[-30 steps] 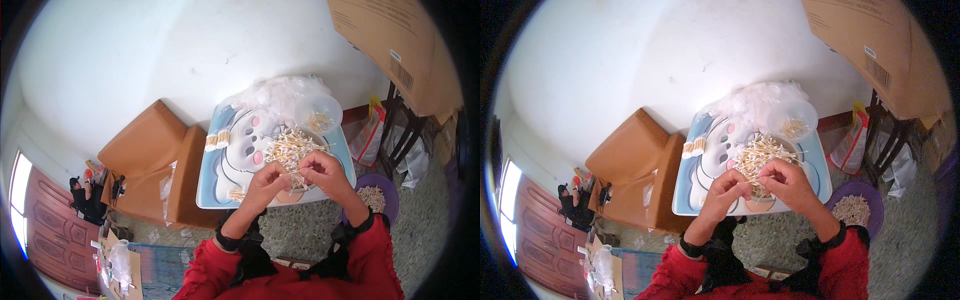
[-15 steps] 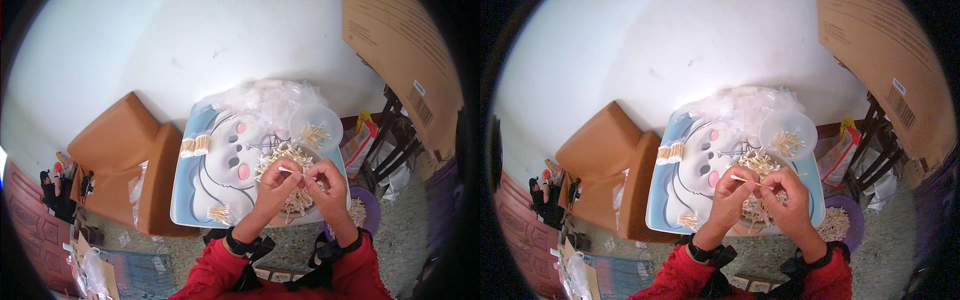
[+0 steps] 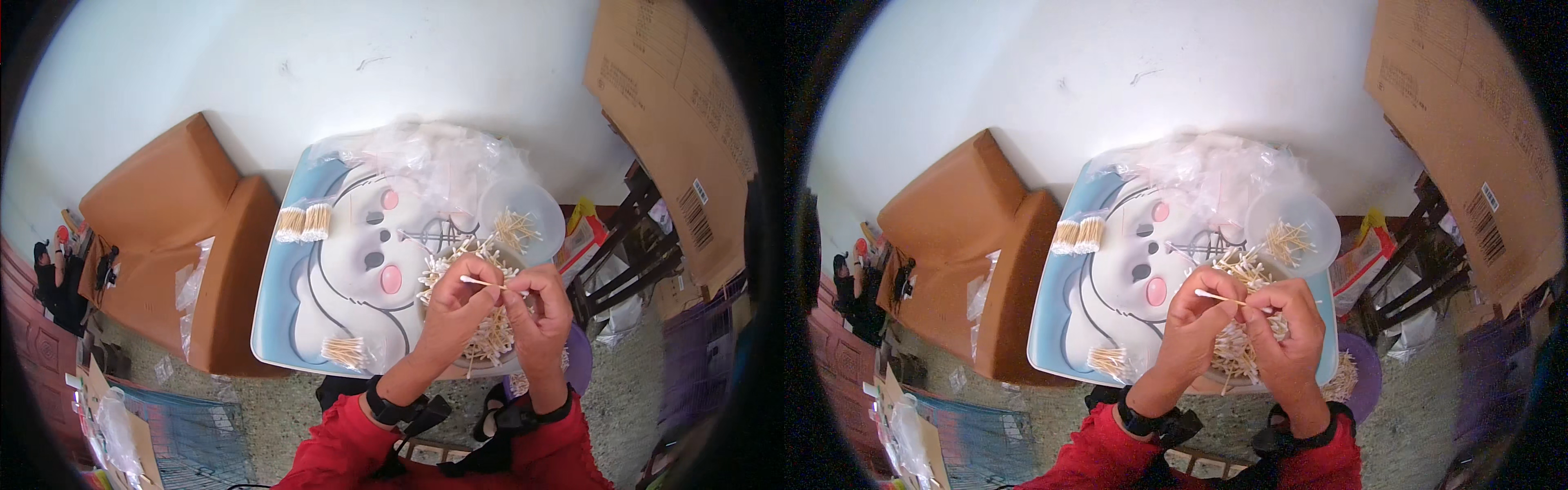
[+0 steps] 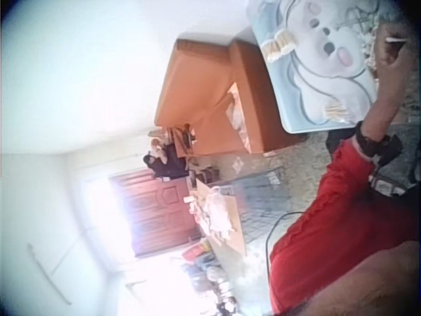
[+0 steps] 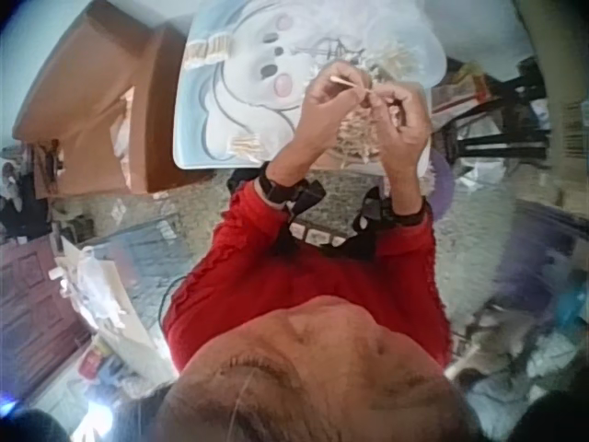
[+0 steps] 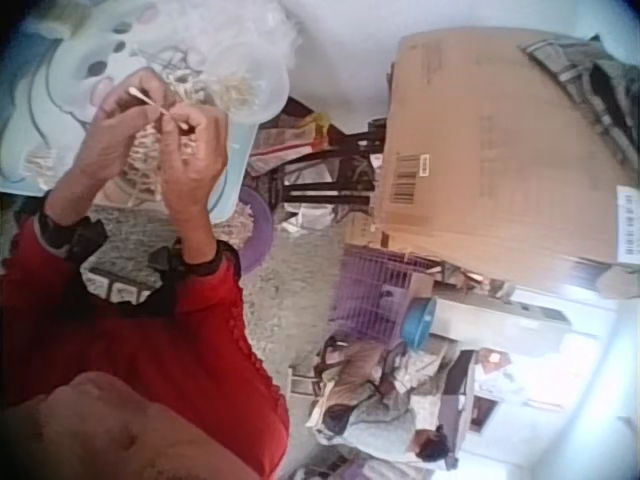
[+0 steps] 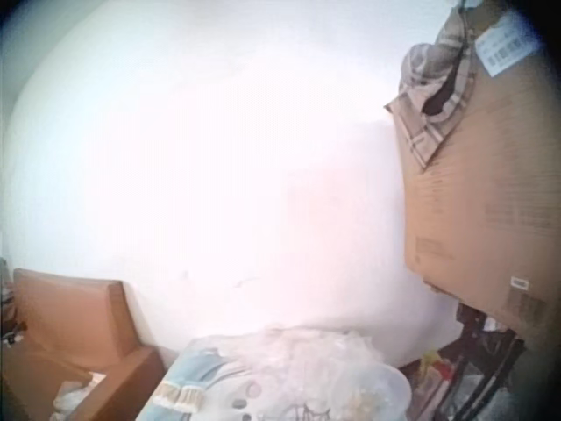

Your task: Sort and pack cotton swabs into small plastic bags.

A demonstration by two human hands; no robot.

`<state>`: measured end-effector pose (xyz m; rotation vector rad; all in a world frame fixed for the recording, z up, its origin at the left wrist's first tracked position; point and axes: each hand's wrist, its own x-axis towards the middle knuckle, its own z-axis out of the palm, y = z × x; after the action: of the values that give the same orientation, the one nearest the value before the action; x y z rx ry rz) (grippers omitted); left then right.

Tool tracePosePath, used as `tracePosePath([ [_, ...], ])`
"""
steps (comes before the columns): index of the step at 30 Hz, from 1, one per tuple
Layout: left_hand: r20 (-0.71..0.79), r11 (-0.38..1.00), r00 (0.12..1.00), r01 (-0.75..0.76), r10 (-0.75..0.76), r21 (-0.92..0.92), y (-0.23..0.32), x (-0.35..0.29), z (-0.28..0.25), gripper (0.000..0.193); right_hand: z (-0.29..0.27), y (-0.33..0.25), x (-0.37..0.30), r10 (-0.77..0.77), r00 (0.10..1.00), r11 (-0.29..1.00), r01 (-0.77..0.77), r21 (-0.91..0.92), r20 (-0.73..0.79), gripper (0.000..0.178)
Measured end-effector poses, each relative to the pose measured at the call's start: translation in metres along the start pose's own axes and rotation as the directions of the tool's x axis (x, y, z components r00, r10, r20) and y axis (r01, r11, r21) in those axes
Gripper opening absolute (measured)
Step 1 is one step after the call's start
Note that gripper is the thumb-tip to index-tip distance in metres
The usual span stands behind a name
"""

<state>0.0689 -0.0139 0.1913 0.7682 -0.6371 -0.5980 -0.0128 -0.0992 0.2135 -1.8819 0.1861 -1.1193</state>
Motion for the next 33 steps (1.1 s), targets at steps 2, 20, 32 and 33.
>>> tracePosePath([
  [2,-0.003,0.999,1.0,-0.007,0.006,-0.032,0.002,-0.001,0.0,0.008,0.0,0.0,-0.001,-0.002,1.0,1.0,0.002,0.003,0.007,0.01],
  [20,-0.025,0.986,0.999,-0.029,0.025,-0.164,0.0,-0.001,0.01,0.01,-0.003,-0.004,-0.002,-0.041,0.999,0.999,0.041,0.002,-0.03,0.011],
  [32,-0.203,0.951,0.979,-0.086,0.025,-0.297,0.03,0.01,-0.005,0.009,-0.036,0.014,0.014,-0.126,0.983,0.969,0.093,-0.228,-0.133,0.011],
  [33,-0.206,0.951,0.978,-0.08,0.018,-0.298,0.032,0.01,-0.012,0.009,-0.04,0.018,0.016,-0.119,0.984,0.97,0.086,-0.229,-0.133,0.011],
])
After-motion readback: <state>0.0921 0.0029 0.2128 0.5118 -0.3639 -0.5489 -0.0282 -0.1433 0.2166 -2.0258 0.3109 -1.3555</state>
